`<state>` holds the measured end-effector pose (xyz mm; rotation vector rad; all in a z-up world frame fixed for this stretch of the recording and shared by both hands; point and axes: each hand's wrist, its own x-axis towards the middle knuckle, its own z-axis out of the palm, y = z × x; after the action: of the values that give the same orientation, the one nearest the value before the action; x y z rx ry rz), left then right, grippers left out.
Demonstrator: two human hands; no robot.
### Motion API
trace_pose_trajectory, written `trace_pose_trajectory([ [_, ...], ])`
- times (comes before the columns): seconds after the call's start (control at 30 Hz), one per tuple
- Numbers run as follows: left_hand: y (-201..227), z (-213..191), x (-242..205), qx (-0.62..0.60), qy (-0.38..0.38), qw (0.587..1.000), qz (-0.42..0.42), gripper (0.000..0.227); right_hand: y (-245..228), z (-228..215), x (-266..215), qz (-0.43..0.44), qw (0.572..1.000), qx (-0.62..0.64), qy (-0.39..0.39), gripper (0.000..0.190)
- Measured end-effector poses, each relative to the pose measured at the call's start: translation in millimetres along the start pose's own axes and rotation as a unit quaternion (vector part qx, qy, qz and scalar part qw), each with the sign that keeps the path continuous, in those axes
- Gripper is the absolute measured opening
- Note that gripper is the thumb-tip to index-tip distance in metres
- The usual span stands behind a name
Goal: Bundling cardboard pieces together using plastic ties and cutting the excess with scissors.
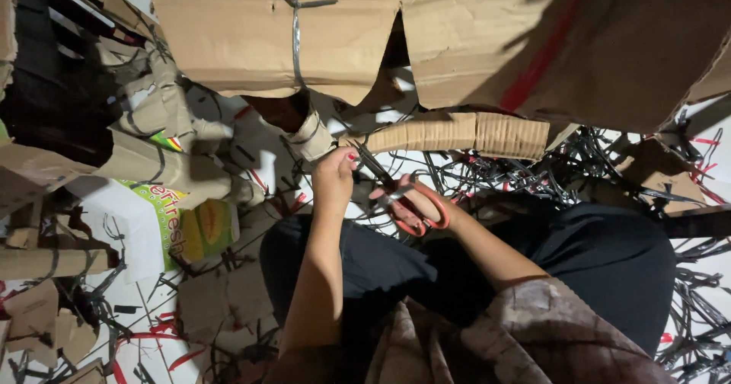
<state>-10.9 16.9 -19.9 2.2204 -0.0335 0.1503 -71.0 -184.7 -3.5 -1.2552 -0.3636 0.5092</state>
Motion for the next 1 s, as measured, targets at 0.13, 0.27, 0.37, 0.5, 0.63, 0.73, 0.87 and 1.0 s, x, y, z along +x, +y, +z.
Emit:
trace_pose_trajectory([
  [0.13, -4.0, 1.0, 2.9, 0.01, -0.013, 1.0, -0.01, 0.019, 55.9, -25.8, 19.9, 0.025, 0.99, 0.132, -0.051, 0.105],
  [0.27, -2.1, -1.3, 2.9, 0.002, -0.016, 1.0, -0.002, 0.018, 11.0, 1.6, 10.9, 0.073, 0.988, 0.132, 0.035, 0.096],
  [0.37, -7.7, 0.4, 3.5, -0.005, -0.02, 1.0, 0.008, 0.02, 22.0, -16.3, 16.4, -0.059, 0.995, 0.05, -0.056, 0.092],
  [0.5, -10.6, 1.2, 3.9, 0.002, -0.025, 0.999, 0.022, 0.019, 23.2, -10.6, 3.2, -0.017, 0.998, 0.055, -0.013, 0.092],
  [0.63, -8.4, -0.2, 3.7, -0.015, -0.024, 0.999, 0.025, 0.018, 7.7, -3.5, -3.0, 0.014, 0.998, 0.033, 0.047, 0.078],
  [0.73, -9.6, -2.6, 5.0, -0.018, -0.027, 0.999, 0.028, 0.019, 19.2, -5.2, 2.3, 0.021, 0.998, -0.011, 0.064, 0.074],
  [0.87, -9.8, -6.1, 2.7, -0.012, -0.043, 0.999, 0.027, 0.019, 42.2, -12.9, 5.1, 0.067, 0.993, -0.035, 0.093, 0.067],
  [1.0, -9.1, -7.1, 2.3, -0.012, -0.043, 0.999, 0.024, 0.019, 37.1, -14.3, 9.8, 0.014, 0.997, -0.047, 0.061, 0.077],
])
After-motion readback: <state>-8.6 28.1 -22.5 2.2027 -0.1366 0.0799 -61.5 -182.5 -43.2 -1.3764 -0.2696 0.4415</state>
